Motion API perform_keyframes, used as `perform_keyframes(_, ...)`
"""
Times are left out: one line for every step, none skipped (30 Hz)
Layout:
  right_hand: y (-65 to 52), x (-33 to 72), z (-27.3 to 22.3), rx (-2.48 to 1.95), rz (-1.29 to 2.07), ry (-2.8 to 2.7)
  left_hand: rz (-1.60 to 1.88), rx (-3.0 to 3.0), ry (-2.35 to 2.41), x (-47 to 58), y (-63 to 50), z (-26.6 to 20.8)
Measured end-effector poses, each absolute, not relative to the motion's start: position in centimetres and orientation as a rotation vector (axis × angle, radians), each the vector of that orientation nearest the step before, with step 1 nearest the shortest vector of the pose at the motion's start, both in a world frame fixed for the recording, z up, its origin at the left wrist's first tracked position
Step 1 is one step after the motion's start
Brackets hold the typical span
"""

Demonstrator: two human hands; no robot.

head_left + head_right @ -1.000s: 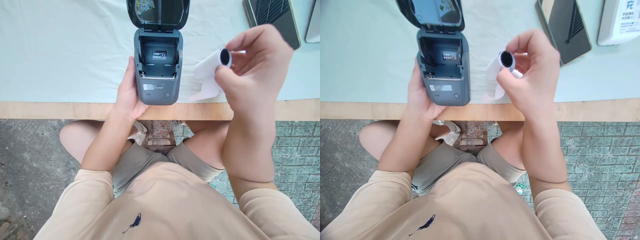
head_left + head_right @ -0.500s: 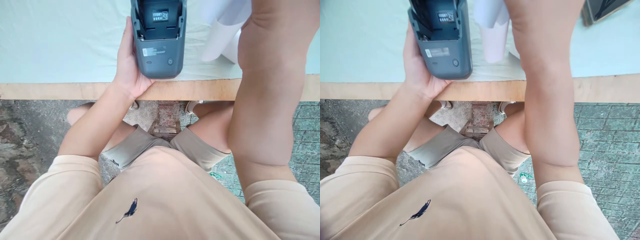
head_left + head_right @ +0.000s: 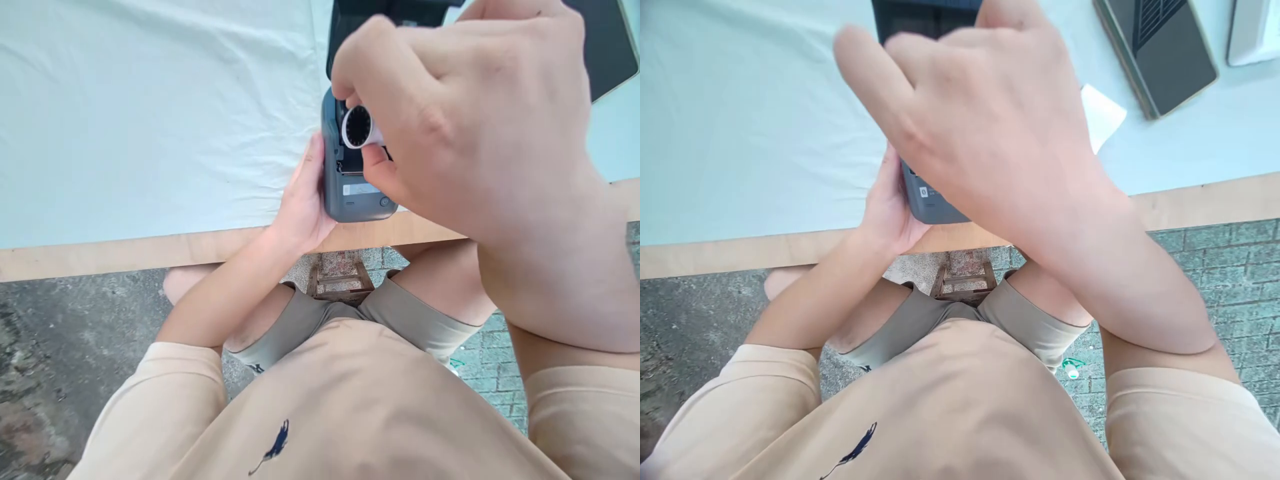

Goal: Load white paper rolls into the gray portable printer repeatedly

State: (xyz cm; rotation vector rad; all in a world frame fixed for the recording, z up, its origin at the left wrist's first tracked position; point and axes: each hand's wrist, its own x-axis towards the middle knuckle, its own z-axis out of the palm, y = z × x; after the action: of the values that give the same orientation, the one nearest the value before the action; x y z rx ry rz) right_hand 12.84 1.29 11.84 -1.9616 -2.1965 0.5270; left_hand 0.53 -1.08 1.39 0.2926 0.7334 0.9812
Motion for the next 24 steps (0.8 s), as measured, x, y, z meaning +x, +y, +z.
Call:
perform_keyframes(1.3, 12.4, 11.9, -1.984, 0.401, -2.381, 0.982, 0.287, 0.754, 0.5, -1.1, 1.4)
perform_keyframes(1.3, 12.1, 11.8, -1.992, 0.266, -2.55, 0.977, 0.283, 0.768, 0.5, -1.1, 1.5)
perform_keyframes(1.3, 12.0, 11.8, -1.985, 0.159, -2.67, 0.969, 0.282, 0.774, 0.4, -1.2, 1.5)
perform_keyframes(1.3, 12.1, 11.6, -1.978, 0.111, -2.711, 0.96, 0.284, 0.774, 0.4, -1.1, 1.5)
perform_keyframes(1.2, 12.2, 11.5, -1.973, 0.093, -2.723, 0.948, 0.288, 0.77, 0.3, -1.1, 1.6)
perform_keyframes(1.1, 12.5, 11.4, -1.964, 0.097, -2.719, 0.936, 0.291, 0.762, 0.3, -1.1, 1.6)
perform_keyframes(0.9, 12.9, 11.3, -1.947, 0.114, -2.702, 0.925, 0.292, 0.75, 0.2, -1.1, 1.6)
perform_keyframes(0.7, 13.4, 11.2, -1.921, 0.137, -2.67, 0.916, 0.289, 0.738, 0.1, -1.0, 1.7)
perform_keyframes(0.4, 14.0, 11.0, -1.857, 0.16, -2.633, 0.91, 0.28, 0.727, -0.1, -0.9, 1.7)
perform_keyframes(0.2, 14.6, 10.8, -1.751, 0.182, -2.595, 0.908, 0.267, 0.719, -0.2, -0.9, 1.7)
perform_keyframes(-0.1, 15.2, 10.4, -1.623, 0.2, -2.553, 0.91, 0.251, 0.714, -0.4, -0.8, 1.6)
perform_keyframes(-0.3, 15.8, 10.0, -1.456, 0.215, -2.515, 0.914, 0.236, 0.713, -0.5, -0.8, 1.6)
perform_keyframes(-0.5, 16.3, 9.5, -1.317, 0.232, -2.488, 0.919, 0.222, 0.711, -0.6, -0.7, 1.6)
perform_keyframes(-0.7, 16.7, 8.9, -1.227, 0.216, -2.465, 0.923, 0.211, 0.704, -0.7, -0.7, 1.5)
perform_keyframes(-0.7, 17.0, 8.3, -1.164, 0.201, -2.456, 0.925, 0.204, 0.69, -0.8, -0.6, 1.4)
perform_keyframes(-0.8, 17.2, 7.7, -1.133, 0.179, -2.454, 0.93, 0.199, 0.674, -0.8, -0.6, 1.4)
perform_keyframes(-0.8, 17.3, 7.1, -1.118, 0.153, -2.462, 0.937, 0.193, 0.659, -0.8, -0.6, 1.3)
perform_keyframes(-0.8, 17.5, 6.5, -1.111, 0.133, -2.475, 0.942, 0.187, 0.647, -0.8, -0.6, 1.2)
perform_keyframes(-0.7, 17.6, 6.0, -1.105, 0.114, -2.487, 0.946, 0.183, 0.639, -0.8, -0.7, 1.2)
perform_keyframes(-0.7, 17.7, 5.5, -1.093, 0.092, -2.491, 0.954, 0.181, 0.637, -0.8, -0.7, 1.2)
perform_keyframes(-0.6, 17.8, 5.1, -1.086, 0.077, -2.491, 0.964, 0.184, 0.641, -0.7, -0.8, 1.2)
perform_keyframes(-0.6, 17.9, 4.8, -1.076, 0.07, -2.48, 0.975, 0.194, 0.65, -0.7, -0.9, 1.2)
perform_keyframes(-0.5, 18.0, 4.6, -1.069, 0.074, -2.463, 0.983, 0.212, 0.661, -0.6, -0.9, 1.2)
perform_keyframes(-0.4, 18.1, 4.5, -1.064, 0.081, -2.439, 0.991, 0.234, 0.677, -0.5, -1.0, 1.3)
